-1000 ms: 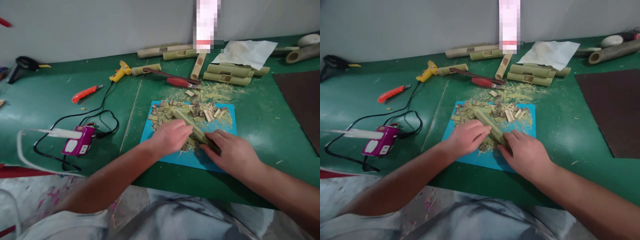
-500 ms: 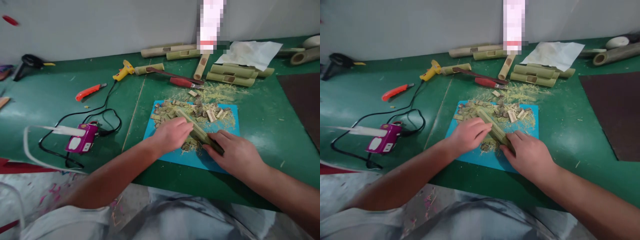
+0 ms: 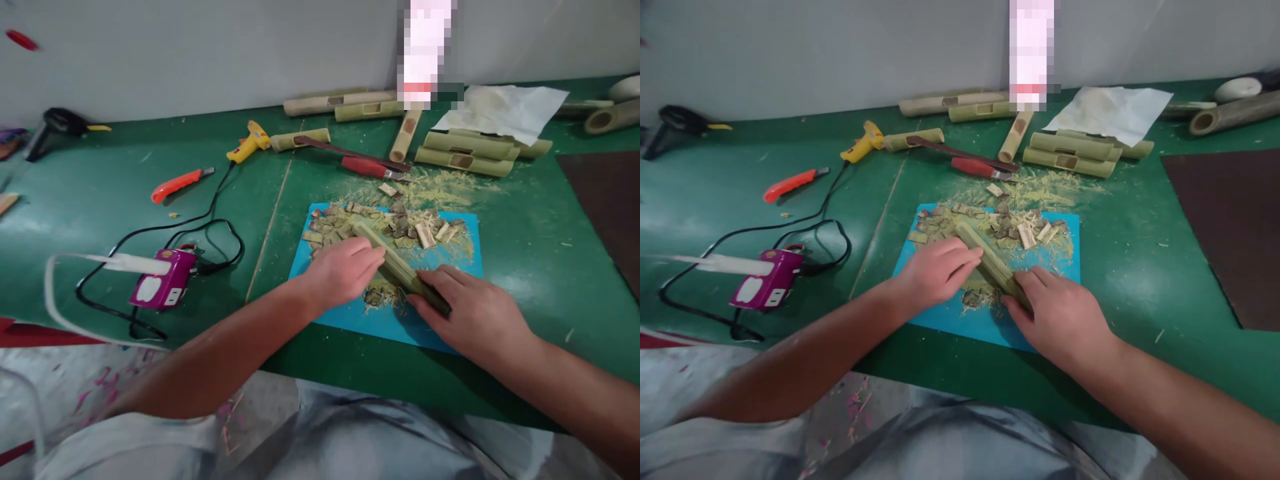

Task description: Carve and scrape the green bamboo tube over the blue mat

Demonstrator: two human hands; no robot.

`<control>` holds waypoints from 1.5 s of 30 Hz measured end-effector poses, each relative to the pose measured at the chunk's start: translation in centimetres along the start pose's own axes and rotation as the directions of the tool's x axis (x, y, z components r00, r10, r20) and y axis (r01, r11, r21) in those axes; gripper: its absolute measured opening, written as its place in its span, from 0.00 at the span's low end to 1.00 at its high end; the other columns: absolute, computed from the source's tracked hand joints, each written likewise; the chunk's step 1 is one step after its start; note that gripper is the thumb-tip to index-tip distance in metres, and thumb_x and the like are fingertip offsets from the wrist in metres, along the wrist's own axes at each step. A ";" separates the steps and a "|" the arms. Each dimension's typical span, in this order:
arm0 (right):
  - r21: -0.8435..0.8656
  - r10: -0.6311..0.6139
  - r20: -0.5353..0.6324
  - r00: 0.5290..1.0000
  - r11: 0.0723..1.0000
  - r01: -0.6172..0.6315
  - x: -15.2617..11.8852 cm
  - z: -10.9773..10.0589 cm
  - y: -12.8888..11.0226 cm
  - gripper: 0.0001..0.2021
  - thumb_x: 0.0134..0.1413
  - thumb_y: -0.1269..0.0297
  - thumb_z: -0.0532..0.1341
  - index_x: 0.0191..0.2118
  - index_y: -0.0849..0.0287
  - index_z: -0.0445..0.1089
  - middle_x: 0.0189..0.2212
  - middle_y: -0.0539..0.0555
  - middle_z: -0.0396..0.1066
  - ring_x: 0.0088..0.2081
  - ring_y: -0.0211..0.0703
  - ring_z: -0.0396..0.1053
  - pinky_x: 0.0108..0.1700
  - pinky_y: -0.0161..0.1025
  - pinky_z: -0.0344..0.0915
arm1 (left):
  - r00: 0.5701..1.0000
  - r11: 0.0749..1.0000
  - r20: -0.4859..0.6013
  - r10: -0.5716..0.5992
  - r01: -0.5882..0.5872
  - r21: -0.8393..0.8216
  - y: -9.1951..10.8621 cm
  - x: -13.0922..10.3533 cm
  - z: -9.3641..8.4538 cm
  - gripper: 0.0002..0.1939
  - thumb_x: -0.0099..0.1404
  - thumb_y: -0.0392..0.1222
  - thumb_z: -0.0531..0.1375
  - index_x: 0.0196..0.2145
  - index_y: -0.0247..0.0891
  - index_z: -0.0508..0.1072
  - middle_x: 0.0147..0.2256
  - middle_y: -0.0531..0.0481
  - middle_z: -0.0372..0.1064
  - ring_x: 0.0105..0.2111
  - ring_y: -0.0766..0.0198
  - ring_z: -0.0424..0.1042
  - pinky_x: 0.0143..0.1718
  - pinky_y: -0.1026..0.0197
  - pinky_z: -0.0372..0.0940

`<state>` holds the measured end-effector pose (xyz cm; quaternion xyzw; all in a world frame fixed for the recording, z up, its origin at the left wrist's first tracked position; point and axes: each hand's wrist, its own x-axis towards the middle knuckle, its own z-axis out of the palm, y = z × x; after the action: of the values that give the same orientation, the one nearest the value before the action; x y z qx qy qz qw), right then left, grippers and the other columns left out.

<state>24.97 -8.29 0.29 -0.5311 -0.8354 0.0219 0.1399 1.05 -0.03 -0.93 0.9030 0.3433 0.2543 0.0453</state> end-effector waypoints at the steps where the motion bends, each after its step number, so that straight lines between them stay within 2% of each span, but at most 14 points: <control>1: 0.004 0.003 0.001 1.000 1.000 -0.003 0.0 0.0 0.0 0.14 0.62 0.55 0.54 0.41 0.58 0.73 0.30 0.51 0.73 0.27 0.39 0.68 0.27 0.37 0.56 | 1.000 1.000 -0.016 -0.013 0.012 -0.005 0.1 0.0 0.0 0.13 0.72 0.39 0.51 0.40 0.33 0.75 0.30 0.48 0.70 0.31 0.66 0.69 0.33 0.64 0.65; 4: 0.004 0.013 0.009 1.000 1.000 -0.013 0.0 0.1 0.0 0.14 0.61 0.55 0.55 0.40 0.58 0.73 0.30 0.51 0.73 0.27 0.39 0.68 0.27 0.37 0.56 | 0.994 0.999 -0.094 -0.050 0.050 -0.011 0.7 -0.2 0.1 0.14 0.72 0.39 0.52 0.35 0.33 0.75 0.28 0.48 0.69 0.30 0.66 0.69 0.33 0.64 0.64; 8: -0.001 -0.005 0.005 1.000 1.000 0.005 0.0 0.1 -0.1 0.13 0.61 0.56 0.55 0.40 0.58 0.73 0.30 0.51 0.73 0.26 0.39 0.68 0.27 0.37 0.55 | 0.999 0.998 0.037 0.017 -0.015 -0.060 1.1 -0.3 0.0 0.13 0.73 0.40 0.51 0.39 0.34 0.75 0.29 0.49 0.70 0.30 0.67 0.69 0.32 0.65 0.63; 12: -0.008 0.017 0.018 1.000 1.000 -0.017 0.0 0.0 -0.1 0.13 0.61 0.55 0.56 0.40 0.58 0.73 0.31 0.51 0.73 0.26 0.39 0.68 0.27 0.38 0.55 | 0.995 0.996 -0.060 -0.084 0.086 0.020 1.1 -0.2 -0.2 0.13 0.72 0.39 0.51 0.37 0.33 0.74 0.31 0.47 0.71 0.32 0.65 0.70 0.35 0.63 0.64; 16: 0.010 0.005 0.044 0.999 1.000 -0.006 0.0 0.0 -0.1 0.13 0.61 0.57 0.55 0.39 0.58 0.73 0.31 0.52 0.73 0.26 0.39 0.68 0.27 0.38 0.55 | 0.994 0.999 0.111 0.022 -0.027 0.041 2.6 -0.4 0.0 0.15 0.73 0.40 0.49 0.37 0.35 0.74 0.28 0.49 0.68 0.30 0.64 0.68 0.31 0.63 0.63; 17: 0.014 0.011 0.044 0.999 1.000 -0.011 0.0 0.0 -0.1 0.13 0.61 0.56 0.55 0.39 0.58 0.73 0.31 0.52 0.73 0.26 0.39 0.68 0.27 0.38 0.55 | 0.992 0.999 0.125 0.020 -0.026 0.045 2.8 -0.4 0.1 0.15 0.73 0.40 0.48 0.37 0.35 0.74 0.28 0.49 0.68 0.30 0.64 0.68 0.31 0.63 0.62; 21: 0.012 0.037 0.029 0.999 0.999 -0.037 0.0 0.1 -0.1 0.14 0.61 0.54 0.55 0.38 0.56 0.73 0.31 0.52 0.73 0.27 0.39 0.68 0.27 0.37 0.55 | 0.998 0.992 -0.029 -0.060 0.063 0.107 2.4 -0.4 0.0 0.15 0.73 0.40 0.49 0.37 0.34 0.74 0.29 0.48 0.68 0.30 0.65 0.68 0.32 0.63 0.63; 26: 0.005 -0.004 0.023 1.000 1.000 0.004 0.0 0.1 -0.1 0.13 0.61 0.56 0.55 0.39 0.58 0.72 0.31 0.52 0.73 0.26 0.39 0.68 0.26 0.37 0.55 | 0.994 0.995 0.096 0.041 -0.050 0.085 2.0 -0.2 -0.1 0.16 0.73 0.40 0.49 0.36 0.36 0.74 0.27 0.50 0.68 0.29 0.65 0.68 0.30 0.64 0.62; 30: -0.008 0.011 0.012 1.000 1.000 -0.011 0.0 0.1 -0.1 0.13 0.61 0.55 0.55 0.38 0.58 0.72 0.31 0.52 0.73 0.26 0.39 0.68 0.27 0.37 0.55 | 0.999 0.990 -0.039 -0.011 0.017 0.139 1.7 0.1 0.0 0.16 0.73 0.39 0.49 0.35 0.33 0.74 0.28 0.48 0.68 0.29 0.65 0.68 0.31 0.63 0.62; 34: -0.009 0.001 0.038 0.999 1.000 -0.001 0.1 0.0 -0.2 0.13 0.61 0.56 0.55 0.38 0.58 0.72 0.32 0.52 0.74 0.27 0.39 0.69 0.27 0.37 0.55 | 0.992 0.993 0.090 0.085 -0.092 0.077 1.8 -0.1 0.2 0.15 0.73 0.39 0.48 0.37 0.35 0.74 0.27 0.49 0.68 0.29 0.65 0.68 0.30 0.63 0.62; 35: -0.009 -0.001 0.032 0.999 1.000 0.001 0.0 0.0 -0.2 0.13 0.61 0.56 0.56 0.38 0.58 0.72 0.31 0.52 0.74 0.27 0.39 0.69 0.27 0.37 0.56 | 0.994 0.995 0.080 0.069 -0.074 0.070 1.6 -0.1 0.2 0.15 0.73 0.39 0.49 0.37 0.36 0.74 0.28 0.49 0.69 0.29 0.65 0.68 0.30 0.64 0.62; 39: -0.022 -0.003 -0.008 1.000 1.000 0.003 0.1 0.0 -0.2 0.13 0.61 0.55 0.57 0.39 0.58 0.73 0.30 0.51 0.73 0.27 0.40 0.69 0.27 0.38 0.56 | 0.993 0.992 -0.086 -0.078 0.086 0.089 0.8 0.2 0.2 0.14 0.72 0.39 0.51 0.35 0.33 0.75 0.29 0.47 0.70 0.30 0.65 0.69 0.33 0.63 0.64; 43: -0.037 -0.017 0.005 1.000 0.999 0.018 0.2 0.1 -0.1 0.12 0.60 0.56 0.58 0.39 0.58 0.73 0.31 0.51 0.74 0.26 0.40 0.69 0.26 0.38 0.55 | 1.000 0.999 0.005 0.008 -0.008 0.041 1.8 0.3 0.5 0.14 0.73 0.40 0.51 0.39 0.33 0.75 0.30 0.47 0.71 0.31 0.65 0.71 0.33 0.63 0.66; 45: -0.041 -0.015 -0.001 1.000 0.999 0.015 0.2 0.1 -0.1 0.13 0.60 0.55 0.57 0.39 0.58 0.73 0.31 0.51 0.74 0.26 0.40 0.69 0.26 0.38 0.55 | 1.000 1.000 -0.015 0.010 -0.010 0.026 1.8 0.1 0.6 0.13 0.73 0.40 0.52 0.40 0.34 0.75 0.30 0.47 0.71 0.32 0.65 0.72 0.33 0.64 0.66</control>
<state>24.80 -8.17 0.27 -0.5276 -0.8395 0.0036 0.1297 2.51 -1.26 -0.92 0.9034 0.3423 0.2567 0.0295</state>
